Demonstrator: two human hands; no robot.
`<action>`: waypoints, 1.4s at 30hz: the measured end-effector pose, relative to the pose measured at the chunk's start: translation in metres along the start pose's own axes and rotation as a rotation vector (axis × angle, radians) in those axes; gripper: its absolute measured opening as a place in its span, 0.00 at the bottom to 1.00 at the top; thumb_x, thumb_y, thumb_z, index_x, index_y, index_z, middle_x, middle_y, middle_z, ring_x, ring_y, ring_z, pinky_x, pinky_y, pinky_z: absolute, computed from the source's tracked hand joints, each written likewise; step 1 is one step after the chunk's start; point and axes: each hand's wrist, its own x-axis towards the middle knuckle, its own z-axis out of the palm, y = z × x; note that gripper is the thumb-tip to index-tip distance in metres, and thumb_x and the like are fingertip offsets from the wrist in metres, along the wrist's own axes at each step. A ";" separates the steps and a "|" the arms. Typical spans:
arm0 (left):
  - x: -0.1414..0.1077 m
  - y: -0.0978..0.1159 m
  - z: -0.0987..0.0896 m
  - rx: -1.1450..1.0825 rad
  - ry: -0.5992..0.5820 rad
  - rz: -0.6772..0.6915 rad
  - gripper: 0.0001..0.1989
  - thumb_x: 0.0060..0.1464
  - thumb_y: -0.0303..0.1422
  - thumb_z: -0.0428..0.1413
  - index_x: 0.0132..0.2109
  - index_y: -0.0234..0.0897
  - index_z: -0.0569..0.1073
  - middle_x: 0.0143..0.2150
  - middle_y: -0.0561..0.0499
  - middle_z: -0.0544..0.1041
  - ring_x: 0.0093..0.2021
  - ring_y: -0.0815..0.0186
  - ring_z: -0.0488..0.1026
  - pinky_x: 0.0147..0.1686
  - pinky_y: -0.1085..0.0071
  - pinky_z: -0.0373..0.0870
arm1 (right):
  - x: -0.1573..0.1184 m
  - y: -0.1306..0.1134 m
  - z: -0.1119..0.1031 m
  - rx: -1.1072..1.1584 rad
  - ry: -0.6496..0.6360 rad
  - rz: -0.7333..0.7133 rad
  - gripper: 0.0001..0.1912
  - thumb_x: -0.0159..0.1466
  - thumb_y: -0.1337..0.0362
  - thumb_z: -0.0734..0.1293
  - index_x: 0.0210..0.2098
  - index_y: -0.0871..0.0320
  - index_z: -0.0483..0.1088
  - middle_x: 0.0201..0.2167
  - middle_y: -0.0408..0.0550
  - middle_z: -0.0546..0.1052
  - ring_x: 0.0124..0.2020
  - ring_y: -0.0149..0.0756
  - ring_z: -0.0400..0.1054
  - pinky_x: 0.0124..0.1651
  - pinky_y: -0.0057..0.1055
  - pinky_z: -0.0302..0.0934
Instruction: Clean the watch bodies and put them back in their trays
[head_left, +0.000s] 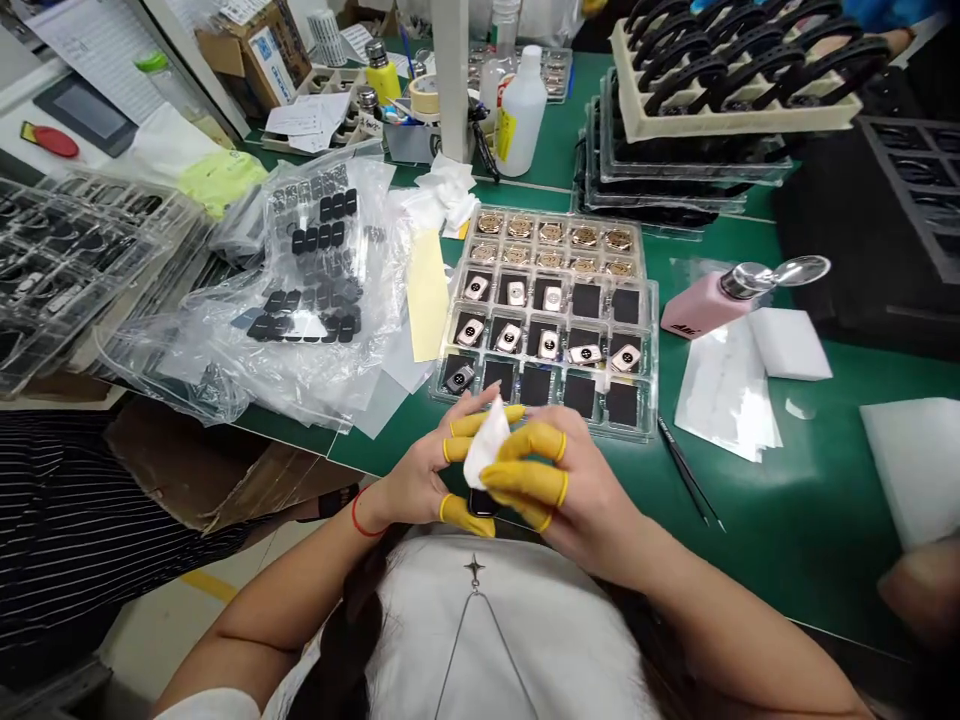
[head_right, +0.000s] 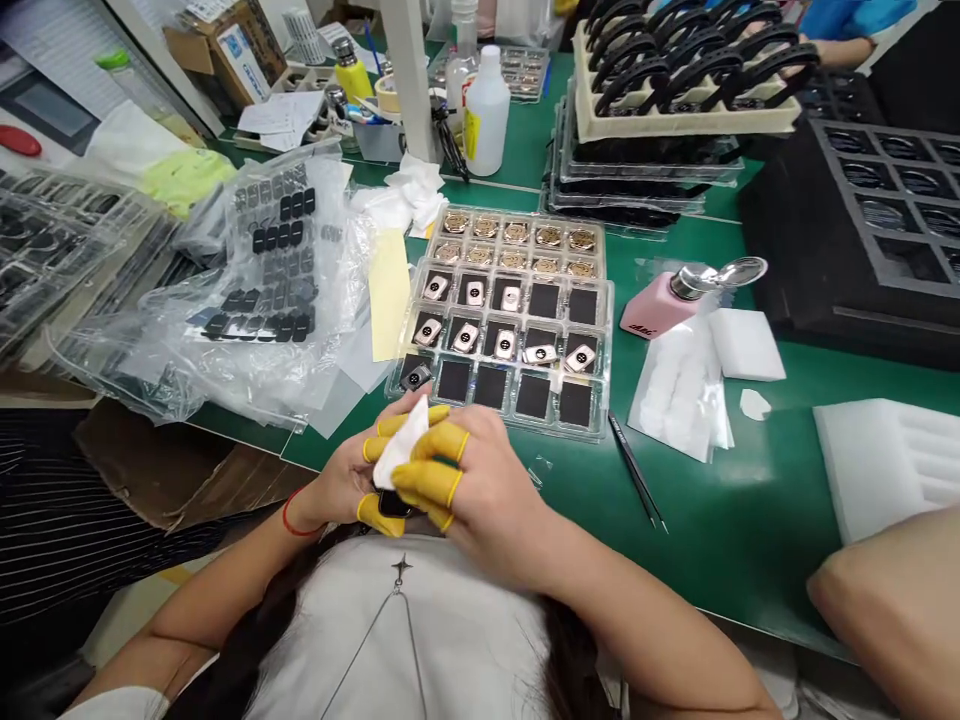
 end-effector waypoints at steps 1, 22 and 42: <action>-0.002 0.000 -0.002 0.013 0.006 0.049 0.22 0.49 0.45 0.62 0.50 0.42 0.76 0.63 0.42 0.66 0.70 0.49 0.46 0.66 0.45 0.44 | 0.000 -0.001 0.001 0.005 -0.018 -0.011 0.13 0.64 0.71 0.63 0.45 0.50 0.71 0.35 0.45 0.74 0.40 0.38 0.64 0.45 0.40 0.57; -0.009 0.003 -0.013 0.054 0.041 0.200 0.27 0.54 0.47 0.57 0.60 0.47 0.66 0.71 0.49 0.50 0.72 0.50 0.33 0.67 0.43 0.34 | 0.002 -0.021 -0.007 -0.022 0.035 0.101 0.08 0.63 0.69 0.66 0.40 0.50 0.69 0.42 0.47 0.71 0.44 0.40 0.64 0.53 0.46 0.56; -0.014 -0.018 -0.010 0.021 -0.002 0.239 0.35 0.51 0.46 0.61 0.64 0.46 0.62 0.72 0.46 0.48 0.72 0.50 0.33 0.67 0.46 0.35 | 0.004 0.005 0.012 -0.221 0.091 0.047 0.06 0.64 0.72 0.65 0.39 0.57 0.70 0.31 0.46 0.73 0.35 0.37 0.62 0.52 0.46 0.56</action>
